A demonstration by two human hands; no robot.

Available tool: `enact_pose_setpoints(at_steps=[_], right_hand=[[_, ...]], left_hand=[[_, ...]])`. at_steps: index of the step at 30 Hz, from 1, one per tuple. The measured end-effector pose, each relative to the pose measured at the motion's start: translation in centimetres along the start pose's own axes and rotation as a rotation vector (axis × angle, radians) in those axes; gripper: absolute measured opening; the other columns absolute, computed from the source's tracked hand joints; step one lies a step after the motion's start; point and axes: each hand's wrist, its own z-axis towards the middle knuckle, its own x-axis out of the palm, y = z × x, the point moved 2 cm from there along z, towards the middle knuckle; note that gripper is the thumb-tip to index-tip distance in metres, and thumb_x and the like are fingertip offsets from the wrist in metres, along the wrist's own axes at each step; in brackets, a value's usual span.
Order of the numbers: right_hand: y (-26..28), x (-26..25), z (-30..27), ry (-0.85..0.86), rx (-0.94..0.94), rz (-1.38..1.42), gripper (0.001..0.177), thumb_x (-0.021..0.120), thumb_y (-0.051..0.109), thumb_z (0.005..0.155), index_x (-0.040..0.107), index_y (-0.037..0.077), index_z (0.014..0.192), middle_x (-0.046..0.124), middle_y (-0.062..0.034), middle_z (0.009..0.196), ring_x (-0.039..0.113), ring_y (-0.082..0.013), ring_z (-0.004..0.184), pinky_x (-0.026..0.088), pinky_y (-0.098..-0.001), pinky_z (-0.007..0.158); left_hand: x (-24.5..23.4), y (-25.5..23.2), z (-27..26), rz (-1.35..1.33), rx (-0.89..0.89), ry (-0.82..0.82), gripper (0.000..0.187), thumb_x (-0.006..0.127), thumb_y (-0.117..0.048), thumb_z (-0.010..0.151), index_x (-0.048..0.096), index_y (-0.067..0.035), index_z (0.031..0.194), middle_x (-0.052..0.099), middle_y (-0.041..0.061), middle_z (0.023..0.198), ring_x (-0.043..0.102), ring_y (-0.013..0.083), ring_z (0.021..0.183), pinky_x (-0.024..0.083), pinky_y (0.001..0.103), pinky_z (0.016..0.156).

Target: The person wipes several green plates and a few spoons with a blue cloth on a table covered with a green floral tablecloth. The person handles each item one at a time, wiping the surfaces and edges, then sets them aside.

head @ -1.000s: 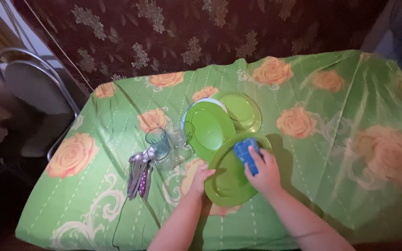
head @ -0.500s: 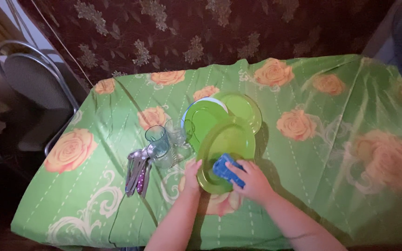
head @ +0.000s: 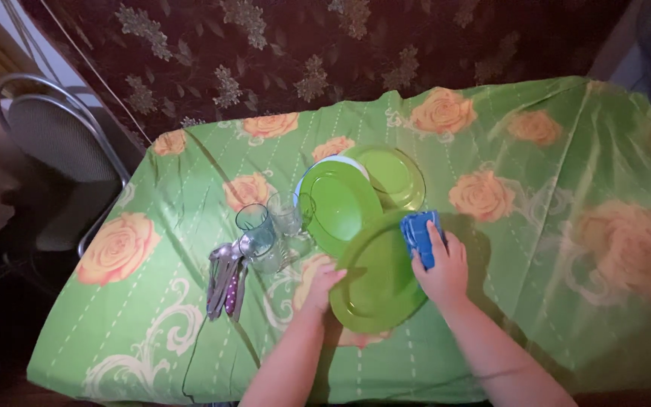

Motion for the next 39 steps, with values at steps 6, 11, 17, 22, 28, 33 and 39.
enact_pose_setpoints(at_steps=[6, 11, 17, 22, 28, 33, 39], right_hand=[[3.6, 0.6, -1.5, 0.175, -0.173, 0.256, 0.074, 0.075, 0.033, 0.078, 0.053, 0.025, 0.148, 0.061, -0.0166, 0.109, 0.066, -0.0282, 0.09, 0.056, -0.0402, 0.082], [6.4, -0.5, -2.5, 0.323, -0.457, 0.354, 0.069, 0.072, 0.038, 0.08, 0.06, 0.021, 0.145, 0.065, -0.0187, 0.117, 0.069, -0.035, 0.106, 0.053, -0.0463, 0.093], [3.9, -1.7, -0.5, 0.422, 0.174, 0.691, 0.095, 0.081, 0.024, 0.074, 0.038, 0.002, 0.155, 0.062, -0.0304, 0.117, 0.065, -0.0461, 0.107, 0.051, -0.0602, 0.097], [0.7, 0.6, -1.7, 0.391, 0.419, 0.699, 0.077, 0.082, 0.022, 0.077, 0.052, 0.003, 0.145, 0.061, -0.0306, 0.128, 0.057, -0.0496, 0.123, 0.045, -0.0593, 0.104], [-0.1, 1.6, -2.5, 0.487, 0.993, 1.251, 0.066, 0.074, 0.01, 0.083, 0.053, 0.004, 0.145, 0.059, -0.024, 0.14, 0.054, -0.0374, 0.132, 0.04, -0.0509, 0.115], [-0.4, 3.4, -4.6, 0.6, 1.118, 1.493, 0.072, 0.076, 0.0, 0.073, 0.059, 0.002, 0.143, 0.065, -0.0193, 0.135, 0.062, -0.0323, 0.121, 0.047, -0.0493, 0.107], [0.0, 4.1, -2.8, 0.49, 1.17, 1.35, 0.058, 0.075, 0.002, 0.084, 0.061, 0.005, 0.14, 0.065, -0.0191, 0.134, 0.063, -0.0323, 0.119, 0.049, -0.0487, 0.105]], left_hand=[[5.2, -1.8, -3.2, -0.053, -0.197, -0.06, 0.041, 0.097, -0.018, 0.068, 0.075, 0.0, 0.097, 0.075, 0.017, 0.088, 0.072, 0.0275, 0.077, 0.063, 0.044, 0.074], [8.5, -8.6, -5.3, -0.363, -0.064, -0.235, 0.025, 0.088, -0.015, 0.077, 0.07, -0.001, 0.086, 0.071, 0.016, 0.081, 0.071, 0.0304, 0.072, 0.061, 0.044, 0.067], [7.1, -8.5, -4.7, -0.482, -0.105, -0.253, 0.021, 0.077, -0.025, 0.087, 0.074, -0.005, 0.093, 0.078, 0.018, 0.096, 0.076, 0.0303, 0.083, 0.065, 0.044, 0.078], [4.6, -7.1, -2.3, -0.523, -0.064, -0.272, 0.028, 0.073, -0.03, 0.095, 0.072, -0.003, 0.1, 0.076, 0.018, 0.102, 0.075, 0.0315, 0.088, 0.064, 0.046, 0.082], [3.0, -5.3, -0.2, -0.527, -0.043, -0.315, 0.03, 0.07, -0.038, 0.098, 0.073, -0.01, 0.107, 0.075, 0.016, 0.113, 0.074, 0.0273, 0.096, 0.062, 0.043, 0.09], [8.3, -10.6, -3.7, -0.627, -0.146, -0.285, 0.047, 0.061, -0.048, 0.1, 0.07, -0.008, 0.122, 0.072, 0.017, 0.123, 0.071, 0.0301, 0.108, 0.057, 0.046, 0.102], [1.1, -1.9, 0.8, 1.056, 0.252, 0.052, 0.054, 0.034, -0.01, 0.105, 0.028, -0.004, 0.159, 0.046, 0.031, 0.151, 0.044, 0.0483, 0.141, 0.03, 0.06, 0.122]])
